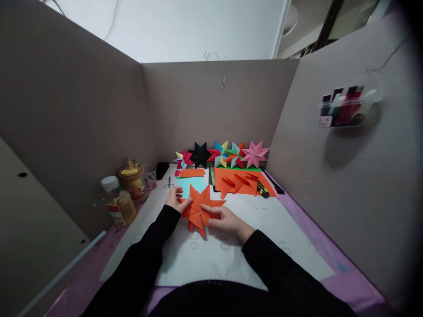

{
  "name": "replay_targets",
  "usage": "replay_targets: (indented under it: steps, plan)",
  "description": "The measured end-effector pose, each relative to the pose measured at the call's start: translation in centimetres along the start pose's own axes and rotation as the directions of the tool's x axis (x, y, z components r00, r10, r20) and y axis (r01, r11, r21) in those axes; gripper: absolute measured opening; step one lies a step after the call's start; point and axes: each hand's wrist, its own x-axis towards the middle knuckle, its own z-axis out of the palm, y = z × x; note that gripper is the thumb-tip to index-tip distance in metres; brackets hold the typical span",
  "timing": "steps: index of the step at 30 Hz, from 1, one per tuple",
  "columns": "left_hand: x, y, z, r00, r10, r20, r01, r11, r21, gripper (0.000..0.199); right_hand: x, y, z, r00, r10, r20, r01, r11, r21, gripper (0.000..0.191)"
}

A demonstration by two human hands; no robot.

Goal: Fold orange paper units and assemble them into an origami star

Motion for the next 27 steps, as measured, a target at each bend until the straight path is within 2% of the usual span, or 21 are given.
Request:
replay_targets:
  steps: [2, 3, 5, 7, 11, 16, 21, 25, 27]
  plan:
    - [0.0, -0.3, 0.4, 0.994, -0.076, -0.082, 0.062, 0.984, -0.167, 0.068, 0.0, -0.1, 0.0, 0.999, -0.011, -0.046, 0.011, 1.000, 0.001, 0.060]
    - [0.0, -0.4, 0.6, 0.989, -0.126, -0.073, 0.103, 0.961, -0.257, 0.072, 0.0, -0.1, -0.1, 0.998, -0.017, -0.066, 0.017, 1.000, 0.005, 0.061]
    - [-0.2, -0.5, 1.1, 0.980, -0.197, -0.004, 0.179, 0.898, -0.401, 0.067, 0.0, -0.2, -0.1, 0.995, -0.025, -0.094, 0.027, 0.999, 0.021, 0.062]
    - [-0.3, -0.4, 1.4, 0.976, -0.211, 0.055, 0.211, 0.856, -0.471, 0.058, 0.0, -0.2, -0.1, 0.994, -0.022, -0.106, 0.026, 0.999, 0.033, 0.063]
    - [-0.1, -0.3, 1.2, 0.972, -0.234, 0.022, 0.217, 0.858, -0.466, 0.050, 0.0, -0.2, -0.2, 0.994, -0.025, -0.102, 0.028, 0.999, 0.023, 0.064]
    - [0.4, -0.3, 0.5, 0.914, -0.393, 0.102, 0.399, 0.820, -0.410, 0.049, 0.2, 0.1, -0.3, 0.991, -0.043, -0.125, 0.048, 0.998, 0.042, 0.064]
    - [0.0, 0.3, 0.5, 0.944, -0.328, 0.034, 0.319, 0.885, -0.338, 0.036, 0.3, 0.6, -0.4, 0.979, -0.079, -0.190, 0.086, 0.996, 0.033, 0.065]
    - [-0.4, 1.0, 0.7, 0.960, -0.277, 0.029, 0.270, 0.899, -0.346, 0.029, 0.4, 0.8, -0.4, 0.979, -0.086, -0.184, 0.089, 0.996, 0.009, 0.062]
    - [-0.6, 1.4, 0.7, 0.959, -0.278, 0.061, 0.282, 0.893, -0.351, 0.027, 0.4, 0.7, -0.4, 0.981, -0.079, -0.175, 0.080, 0.997, 0.004, 0.062]
